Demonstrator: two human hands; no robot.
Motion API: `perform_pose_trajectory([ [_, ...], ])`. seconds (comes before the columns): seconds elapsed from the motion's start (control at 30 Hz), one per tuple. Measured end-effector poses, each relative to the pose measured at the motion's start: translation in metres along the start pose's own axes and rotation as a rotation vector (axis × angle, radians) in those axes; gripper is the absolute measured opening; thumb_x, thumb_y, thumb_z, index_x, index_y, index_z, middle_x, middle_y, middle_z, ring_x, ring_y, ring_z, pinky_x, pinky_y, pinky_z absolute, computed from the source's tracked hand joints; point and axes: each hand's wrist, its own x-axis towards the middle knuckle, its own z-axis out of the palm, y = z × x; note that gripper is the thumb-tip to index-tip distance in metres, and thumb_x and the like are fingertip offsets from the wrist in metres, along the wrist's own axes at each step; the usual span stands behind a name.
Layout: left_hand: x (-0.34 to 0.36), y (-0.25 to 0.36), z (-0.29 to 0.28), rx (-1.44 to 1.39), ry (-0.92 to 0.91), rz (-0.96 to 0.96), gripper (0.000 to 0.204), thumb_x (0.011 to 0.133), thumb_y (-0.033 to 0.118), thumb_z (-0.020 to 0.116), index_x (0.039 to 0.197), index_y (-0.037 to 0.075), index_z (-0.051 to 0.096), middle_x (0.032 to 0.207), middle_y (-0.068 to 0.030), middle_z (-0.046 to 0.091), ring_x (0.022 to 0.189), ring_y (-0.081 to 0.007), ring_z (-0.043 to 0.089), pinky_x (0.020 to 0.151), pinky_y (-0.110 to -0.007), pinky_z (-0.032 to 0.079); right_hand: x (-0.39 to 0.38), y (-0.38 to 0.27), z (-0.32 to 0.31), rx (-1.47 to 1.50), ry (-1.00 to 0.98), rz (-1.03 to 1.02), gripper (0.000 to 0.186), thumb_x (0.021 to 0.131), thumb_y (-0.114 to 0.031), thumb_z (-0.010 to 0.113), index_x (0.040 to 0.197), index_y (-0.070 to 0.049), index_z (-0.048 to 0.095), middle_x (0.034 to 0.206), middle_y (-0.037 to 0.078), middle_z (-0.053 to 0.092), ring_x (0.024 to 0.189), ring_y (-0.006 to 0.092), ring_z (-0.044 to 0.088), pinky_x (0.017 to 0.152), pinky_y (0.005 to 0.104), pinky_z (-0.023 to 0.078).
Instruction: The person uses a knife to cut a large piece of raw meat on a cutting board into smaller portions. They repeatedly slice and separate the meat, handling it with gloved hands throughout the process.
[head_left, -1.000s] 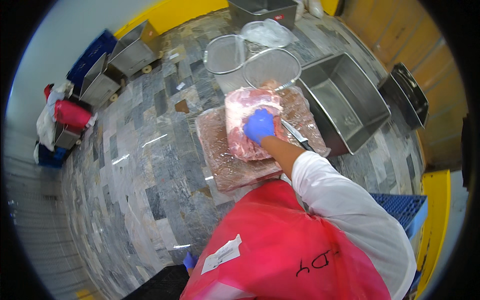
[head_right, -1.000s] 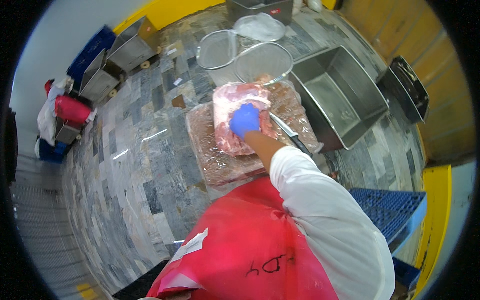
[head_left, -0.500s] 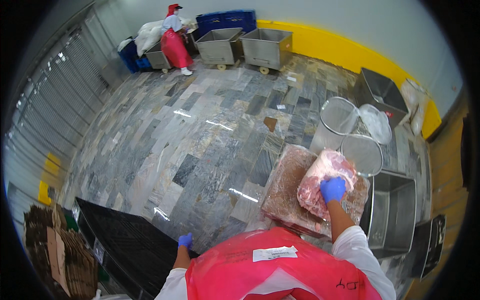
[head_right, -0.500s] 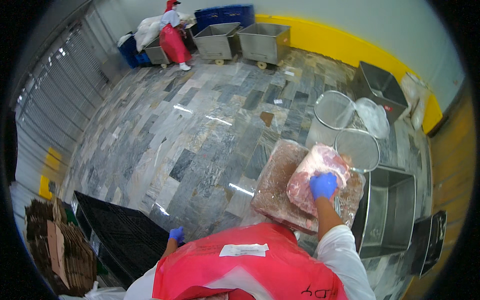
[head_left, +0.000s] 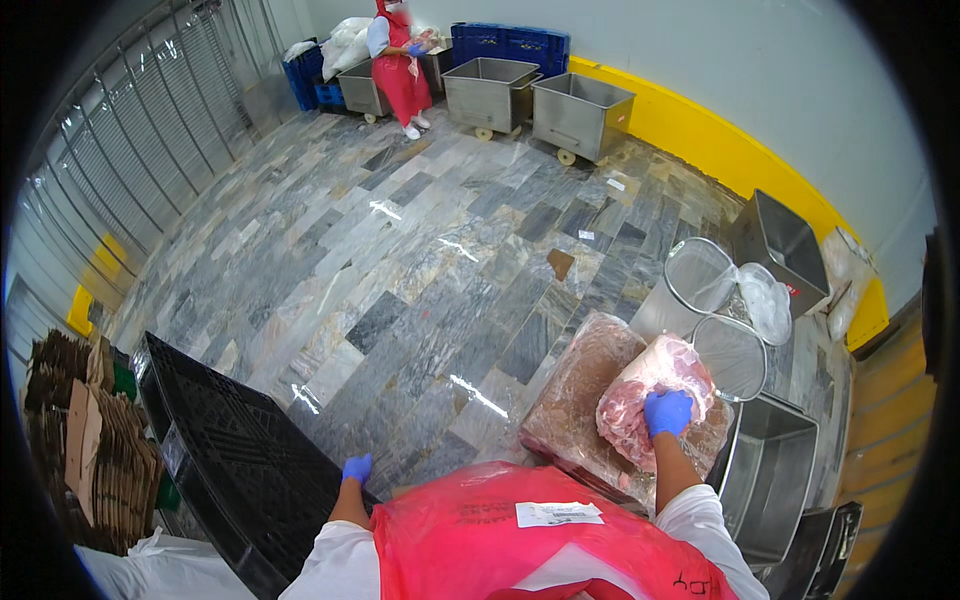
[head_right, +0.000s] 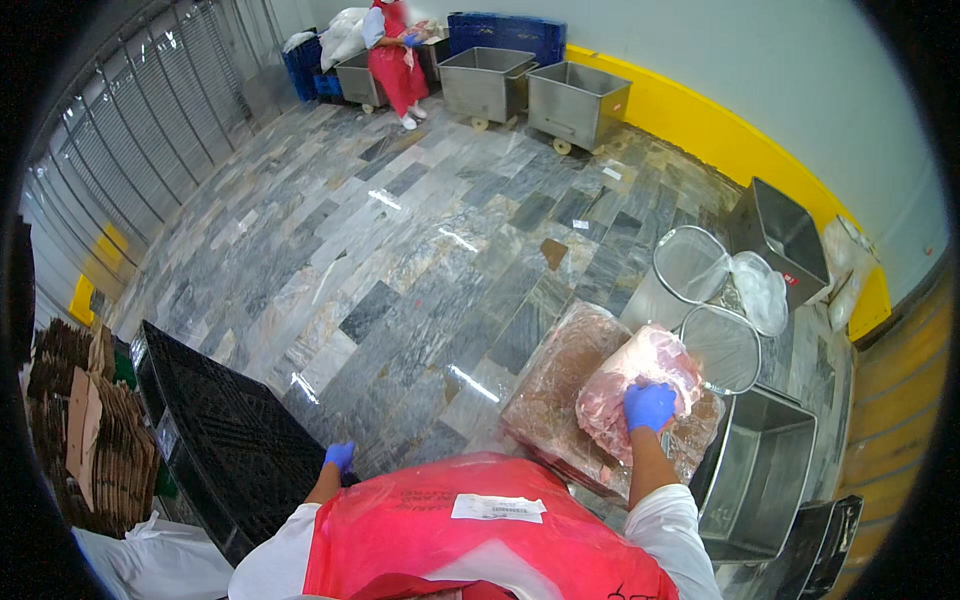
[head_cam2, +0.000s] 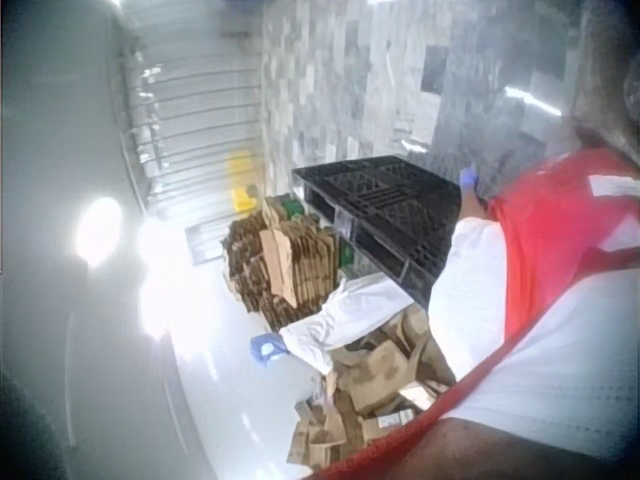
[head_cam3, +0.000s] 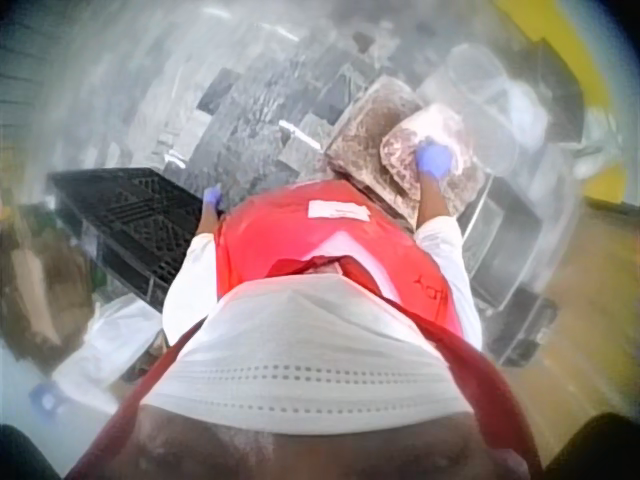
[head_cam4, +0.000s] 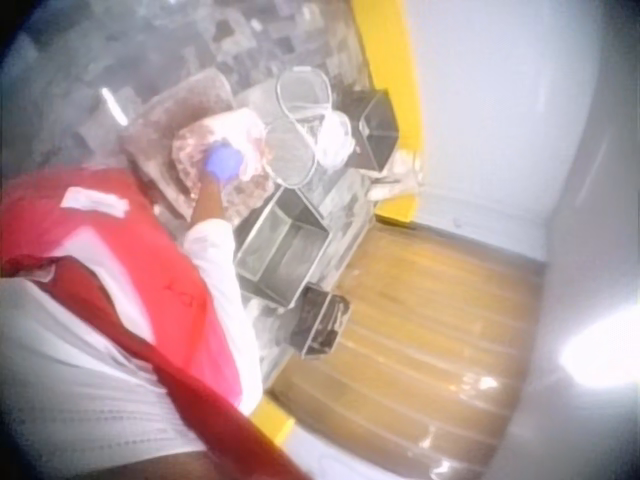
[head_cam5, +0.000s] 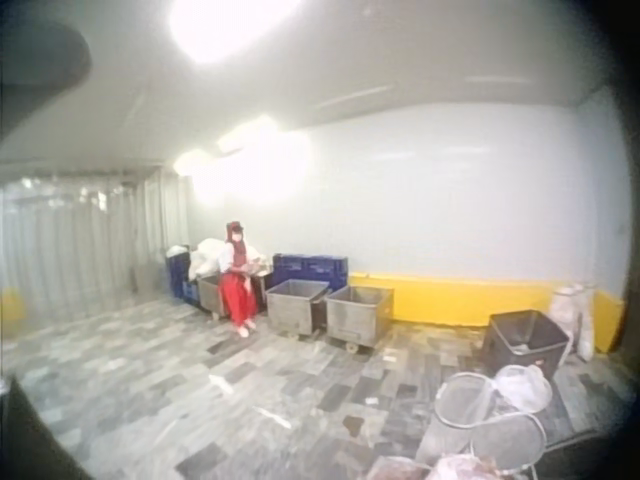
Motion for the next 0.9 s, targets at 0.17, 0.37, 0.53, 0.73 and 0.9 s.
perform_pose_trajectory([
  [0.17, 0.023, -0.036, 0.008, -0.057, 0.172, 0.184, 0.058, 0.097, 0.049, 0.051, 0.088, -0.005, 0.071, 0.078, -0.0211, 0.071, 0.058, -0.0325, 0.070, 0.052, -0.048, 0.054, 0.000, -0.002, 0.008, -0.001, -0.005, -0.045, 0.042, 0.088, -0.040, 0.062, 0.101, -0.005, 0.081, 0.112, 0.024, 0.072, 0.109, 0.0405, 0.068, 0.095, 0.0534, 0.054],
  [0.37, 0.017, -0.036, 0.014, -0.128, 0.126, 0.037, 0.057, 0.097, 0.050, 0.050, 0.094, -0.003, 0.073, 0.091, -0.0234, 0.068, 0.079, -0.0357, 0.067, 0.070, -0.048, 0.051, -0.001, -0.004, 0.008, 0.009, 0.007, -0.045, 0.040, 0.088, -0.037, 0.061, 0.099, -0.004, 0.081, 0.111, 0.023, 0.072, 0.107, 0.0409, 0.068, 0.091, 0.0550, 0.055],
  [0.53, -0.005, -0.007, 0.010, 0.128, 0.079, 0.119, 0.068, 0.097, 0.054, 0.046, 0.114, -0.006, 0.073, 0.122, -0.0331, 0.067, 0.121, -0.0472, 0.063, 0.109, -0.050, 0.047, 0.004, 0.009, 0.014, -0.016, 0.052, -0.074, 0.046, 0.087, -0.041, 0.062, 0.101, -0.002, 0.080, 0.109, 0.027, 0.072, 0.098, 0.0431, 0.071, 0.087, 0.0537, 0.056],
  [0.73, -0.022, 0.003, 0.006, 0.004, 0.090, 0.046, 0.068, 0.097, 0.054, 0.047, 0.115, -0.005, 0.073, 0.123, -0.0331, 0.067, 0.120, -0.0478, 0.064, 0.107, -0.050, 0.048, 0.004, 0.008, 0.013, 0.001, 0.030, -0.081, 0.043, 0.088, -0.040, 0.061, 0.102, -0.004, 0.080, 0.112, 0.026, 0.071, 0.103, 0.0431, 0.069, 0.091, 0.0528, 0.055],
  [0.9, -0.028, 0.024, 0.003, -0.003, 0.021, 0.044, 0.066, 0.097, 0.052, 0.046, 0.116, -0.005, 0.074, 0.124, -0.0323, 0.067, 0.121, -0.0477, 0.064, 0.108, -0.050, 0.047, 0.002, 0.010, 0.007, 0.010, 0.036, -0.063, 0.041, 0.087, -0.039, 0.062, 0.104, -0.007, 0.081, 0.112, 0.025, 0.072, 0.104, 0.0420, 0.069, 0.093, 0.0526, 0.055],
])
